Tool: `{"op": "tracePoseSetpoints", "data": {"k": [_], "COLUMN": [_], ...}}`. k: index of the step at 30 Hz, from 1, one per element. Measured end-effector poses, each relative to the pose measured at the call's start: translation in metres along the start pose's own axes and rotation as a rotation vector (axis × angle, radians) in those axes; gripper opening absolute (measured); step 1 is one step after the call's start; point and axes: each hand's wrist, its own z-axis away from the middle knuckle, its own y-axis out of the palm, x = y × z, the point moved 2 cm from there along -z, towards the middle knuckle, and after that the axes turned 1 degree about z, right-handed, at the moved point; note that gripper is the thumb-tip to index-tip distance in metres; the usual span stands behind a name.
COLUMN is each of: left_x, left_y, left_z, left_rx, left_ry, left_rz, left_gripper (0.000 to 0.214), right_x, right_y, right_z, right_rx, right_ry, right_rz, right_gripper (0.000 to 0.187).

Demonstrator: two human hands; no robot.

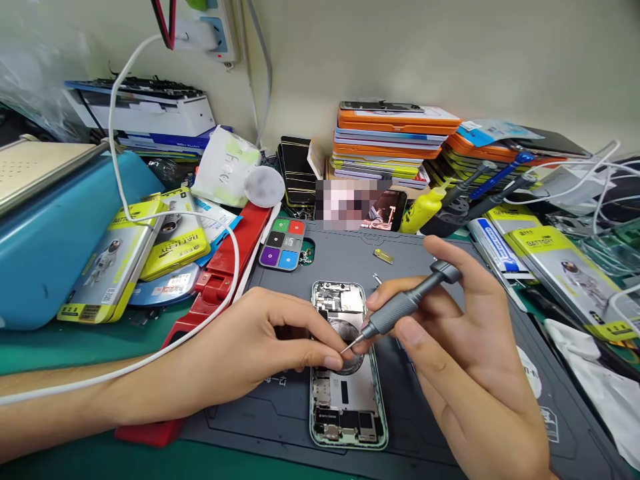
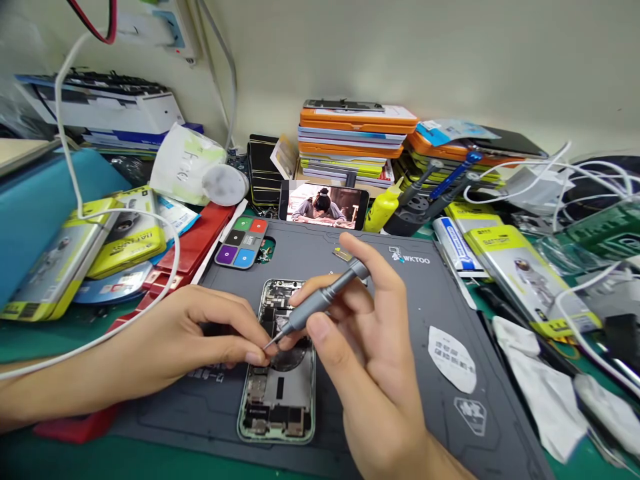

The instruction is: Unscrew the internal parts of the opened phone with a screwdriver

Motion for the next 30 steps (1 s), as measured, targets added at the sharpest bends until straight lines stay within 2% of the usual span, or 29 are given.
{"op": "tracePoseSetpoints", "data": {"k": [6, 15, 30], "left_x": [0.0011, 0.0001, -0.0012], "left_y": [0.0007, -0.0002, 0.0004], "left_z": [-0.0008, 0.0005, 0.0012], "left_rx": [0.006, 0.018, 0.013], "left_ry": [-0.002, 0.002, 0.024], "left_rz": [0.039, 0.051, 0.053], "left_gripper": [0.008, 0.008, 0.010], "right_x": [-0.0006, -0.0032, -0.0045], "right_y": [0.0007, -0.0025, -0.0031], "right_z": [-0.0026, -0.0070, -0.0076], "right_rx": [0.005, 0.043, 0.053], "right_ry": [0.014, 0.134, 0.133], "right_rz": [-0.012, -0.112, -0.123], "right_gripper": [0.047, 0.049, 0.052]}}
